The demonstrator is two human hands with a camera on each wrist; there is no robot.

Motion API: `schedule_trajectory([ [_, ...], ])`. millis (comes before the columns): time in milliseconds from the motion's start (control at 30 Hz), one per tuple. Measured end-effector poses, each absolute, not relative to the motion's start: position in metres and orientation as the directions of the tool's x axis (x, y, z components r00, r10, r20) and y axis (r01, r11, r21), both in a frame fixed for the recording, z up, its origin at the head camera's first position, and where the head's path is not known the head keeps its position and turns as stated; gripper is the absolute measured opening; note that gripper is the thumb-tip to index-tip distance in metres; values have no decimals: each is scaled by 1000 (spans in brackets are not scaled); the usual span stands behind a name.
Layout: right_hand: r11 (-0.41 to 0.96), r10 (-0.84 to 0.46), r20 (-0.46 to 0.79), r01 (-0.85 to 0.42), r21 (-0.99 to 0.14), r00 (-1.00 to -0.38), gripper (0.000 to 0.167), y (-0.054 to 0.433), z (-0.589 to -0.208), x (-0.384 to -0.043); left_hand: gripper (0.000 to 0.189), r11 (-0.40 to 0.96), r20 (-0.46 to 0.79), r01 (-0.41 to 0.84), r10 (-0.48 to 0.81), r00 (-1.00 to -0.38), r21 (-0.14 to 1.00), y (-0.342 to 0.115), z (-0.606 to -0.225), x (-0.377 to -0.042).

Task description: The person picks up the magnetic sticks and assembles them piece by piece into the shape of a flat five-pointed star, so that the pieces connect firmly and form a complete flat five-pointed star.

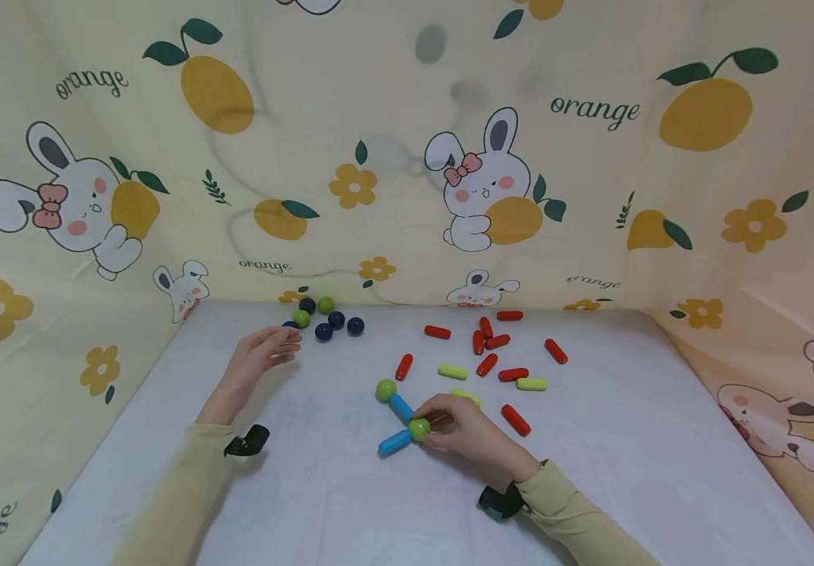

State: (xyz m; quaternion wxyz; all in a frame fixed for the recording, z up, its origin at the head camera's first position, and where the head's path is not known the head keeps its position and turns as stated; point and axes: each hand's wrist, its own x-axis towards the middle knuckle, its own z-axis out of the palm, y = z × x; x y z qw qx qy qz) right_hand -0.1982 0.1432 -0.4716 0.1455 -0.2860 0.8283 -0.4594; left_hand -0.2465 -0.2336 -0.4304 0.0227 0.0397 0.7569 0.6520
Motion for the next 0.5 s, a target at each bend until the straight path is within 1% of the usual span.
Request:
schedule_trajectory([
  [133,415,-605,23,-340,-844,-796,30,143,-471,-197,58,160,49,52,25,-998,986,-247,-433,-251],
  [200,410,-603,18,-330,-850,-797,30,140,-462,-193,58,183,50,50,7,-999,982,-252,-436,-253],
  [367,425,-601,16,-337,-840,-799,30,139,-461,-191,58,221,7,5,-9,-1000,975,-259,-441,-256],
  [433,431,-607,26,-356,-829,-794,30,140,-469,-195,57,237,-13,-15,-11,-1000,971,-261,-443,-258],
  [500,429,-611,35,-368,-825,-791,30,139,-469,-194,57,263,-35,-36,-9,-999,964,-262,-444,-259],
])
